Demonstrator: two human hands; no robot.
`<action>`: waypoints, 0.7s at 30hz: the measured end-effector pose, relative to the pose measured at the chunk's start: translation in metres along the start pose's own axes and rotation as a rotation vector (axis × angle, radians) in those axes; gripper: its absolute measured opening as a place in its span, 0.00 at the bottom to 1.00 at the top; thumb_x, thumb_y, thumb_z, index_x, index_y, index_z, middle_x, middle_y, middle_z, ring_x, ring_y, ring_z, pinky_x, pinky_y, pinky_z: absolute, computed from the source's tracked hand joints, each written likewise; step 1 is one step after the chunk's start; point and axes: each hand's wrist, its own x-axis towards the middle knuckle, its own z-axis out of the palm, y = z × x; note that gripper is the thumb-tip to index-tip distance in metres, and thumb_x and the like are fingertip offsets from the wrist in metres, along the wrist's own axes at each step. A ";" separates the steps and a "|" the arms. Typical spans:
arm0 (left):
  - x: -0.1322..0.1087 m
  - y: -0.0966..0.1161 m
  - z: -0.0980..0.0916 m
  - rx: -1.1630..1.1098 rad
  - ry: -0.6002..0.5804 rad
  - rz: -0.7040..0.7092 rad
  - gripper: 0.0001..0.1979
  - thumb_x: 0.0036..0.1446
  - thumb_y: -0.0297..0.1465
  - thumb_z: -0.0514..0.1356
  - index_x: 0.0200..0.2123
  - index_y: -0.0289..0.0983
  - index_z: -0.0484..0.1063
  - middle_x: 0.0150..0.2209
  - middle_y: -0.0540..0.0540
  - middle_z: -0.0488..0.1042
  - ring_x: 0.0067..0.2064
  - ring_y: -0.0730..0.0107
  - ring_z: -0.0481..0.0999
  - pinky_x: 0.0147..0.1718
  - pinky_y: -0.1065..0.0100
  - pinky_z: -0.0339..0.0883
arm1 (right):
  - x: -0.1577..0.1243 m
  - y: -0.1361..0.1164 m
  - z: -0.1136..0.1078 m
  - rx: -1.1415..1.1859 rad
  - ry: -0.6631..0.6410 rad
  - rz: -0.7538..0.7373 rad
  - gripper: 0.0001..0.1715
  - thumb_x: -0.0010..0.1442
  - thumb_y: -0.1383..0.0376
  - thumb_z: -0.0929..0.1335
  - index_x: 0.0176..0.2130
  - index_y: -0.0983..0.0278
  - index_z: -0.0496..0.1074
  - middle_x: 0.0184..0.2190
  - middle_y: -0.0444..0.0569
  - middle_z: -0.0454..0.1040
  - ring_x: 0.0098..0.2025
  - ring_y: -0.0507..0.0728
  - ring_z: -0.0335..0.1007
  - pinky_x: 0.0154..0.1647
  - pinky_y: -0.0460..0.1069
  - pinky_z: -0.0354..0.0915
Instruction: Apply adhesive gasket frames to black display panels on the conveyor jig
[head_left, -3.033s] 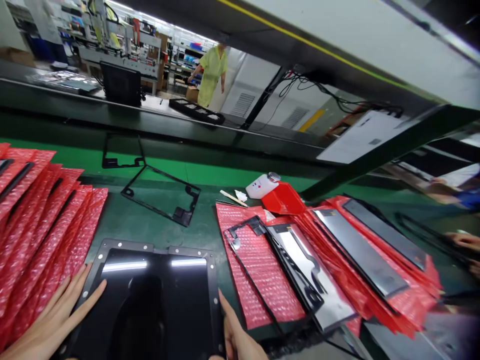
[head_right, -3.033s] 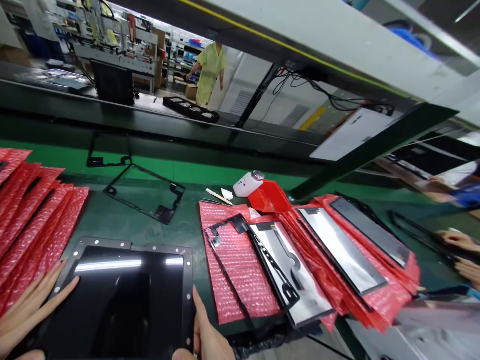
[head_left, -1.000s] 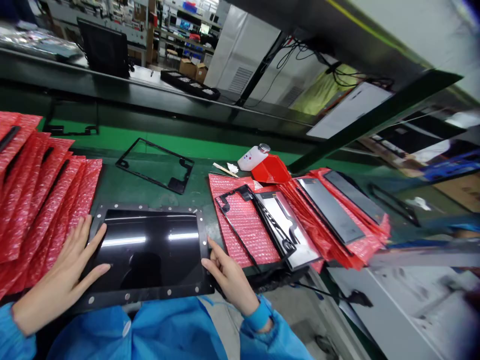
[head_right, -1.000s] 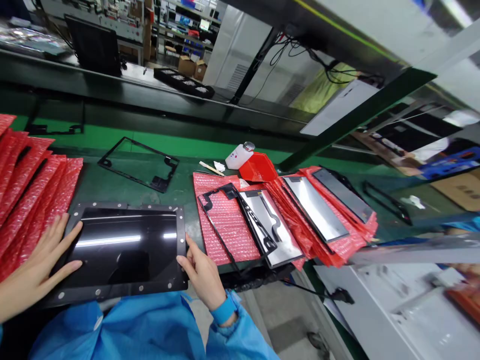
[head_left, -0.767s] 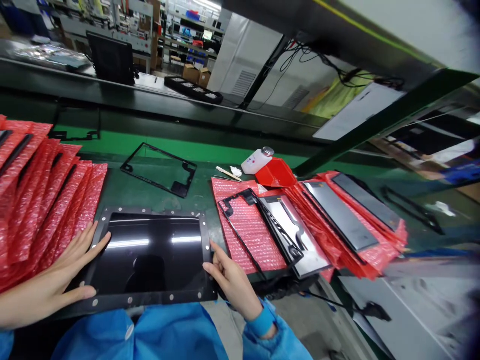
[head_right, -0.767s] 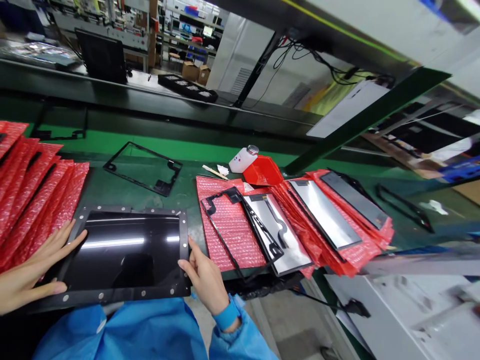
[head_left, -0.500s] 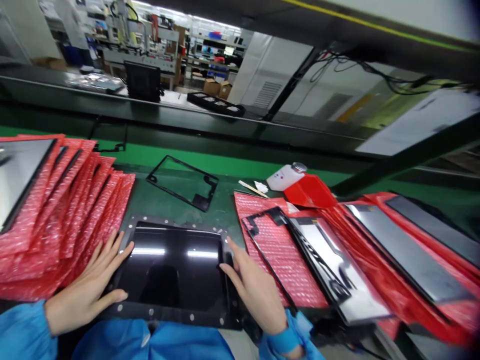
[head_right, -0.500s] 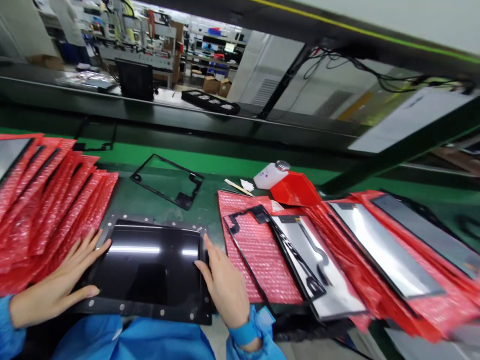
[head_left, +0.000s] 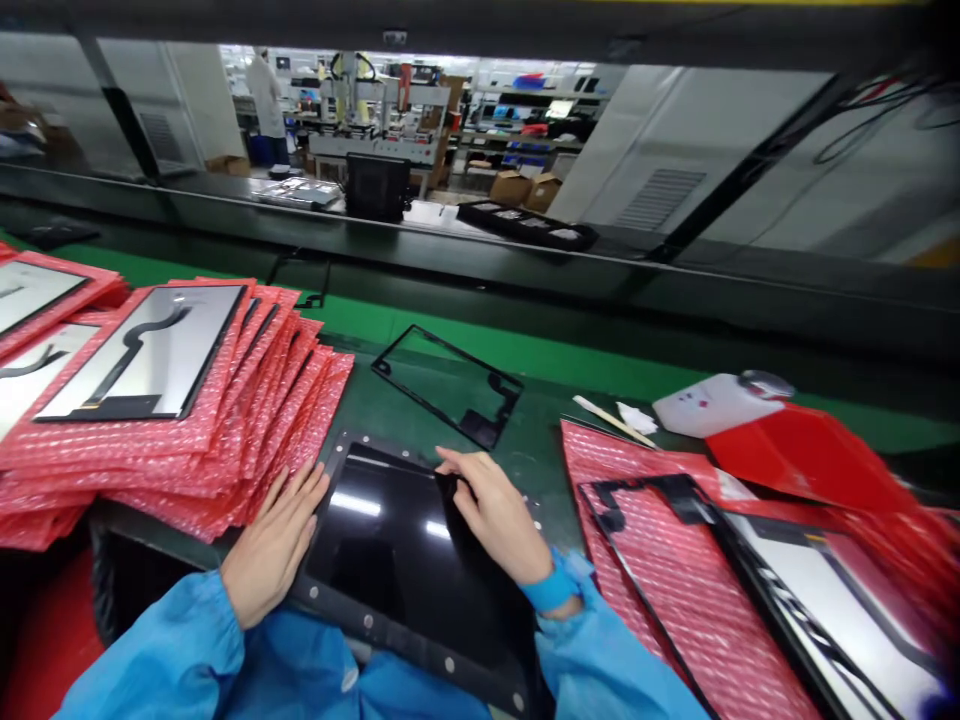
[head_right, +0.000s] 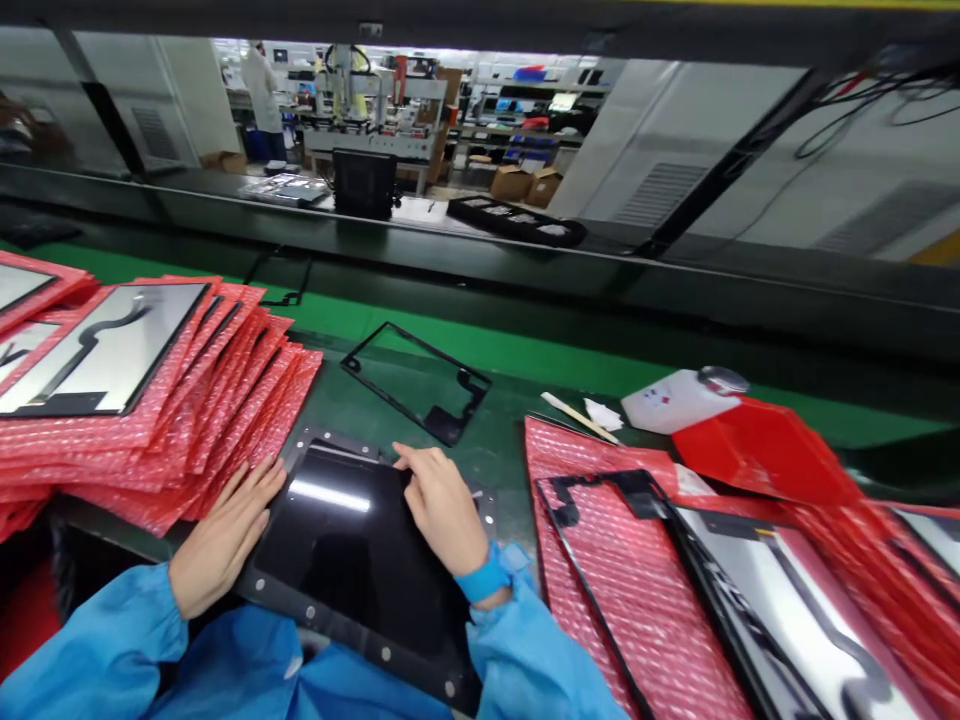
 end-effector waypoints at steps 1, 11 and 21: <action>0.001 0.001 -0.002 -0.012 0.000 -0.006 0.28 0.67 0.27 0.42 0.68 0.41 0.39 0.68 0.47 0.49 0.69 0.62 0.44 0.66 0.50 0.45 | 0.003 0.002 -0.001 0.028 0.001 0.005 0.26 0.58 0.74 0.57 0.54 0.63 0.65 0.42 0.51 0.72 0.48 0.58 0.66 0.50 0.56 0.63; 0.005 0.011 -0.020 -0.362 -0.032 -0.150 0.21 0.68 0.36 0.46 0.63 0.48 0.58 0.69 0.50 0.45 0.69 0.55 0.37 0.65 0.44 0.41 | 0.022 0.000 -0.028 0.408 -0.277 0.143 0.21 0.63 0.57 0.61 0.54 0.62 0.65 0.40 0.49 0.69 0.33 0.53 0.66 0.37 0.49 0.67; 0.099 0.087 -0.044 -1.568 0.256 -0.296 0.24 0.61 0.37 0.59 0.59 0.45 0.58 0.56 0.44 0.69 0.58 0.57 0.68 0.55 0.58 0.65 | 0.042 -0.010 -0.125 0.223 0.182 0.046 0.22 0.61 0.49 0.64 0.48 0.58 0.69 0.45 0.53 0.72 0.41 0.59 0.72 0.41 0.53 0.69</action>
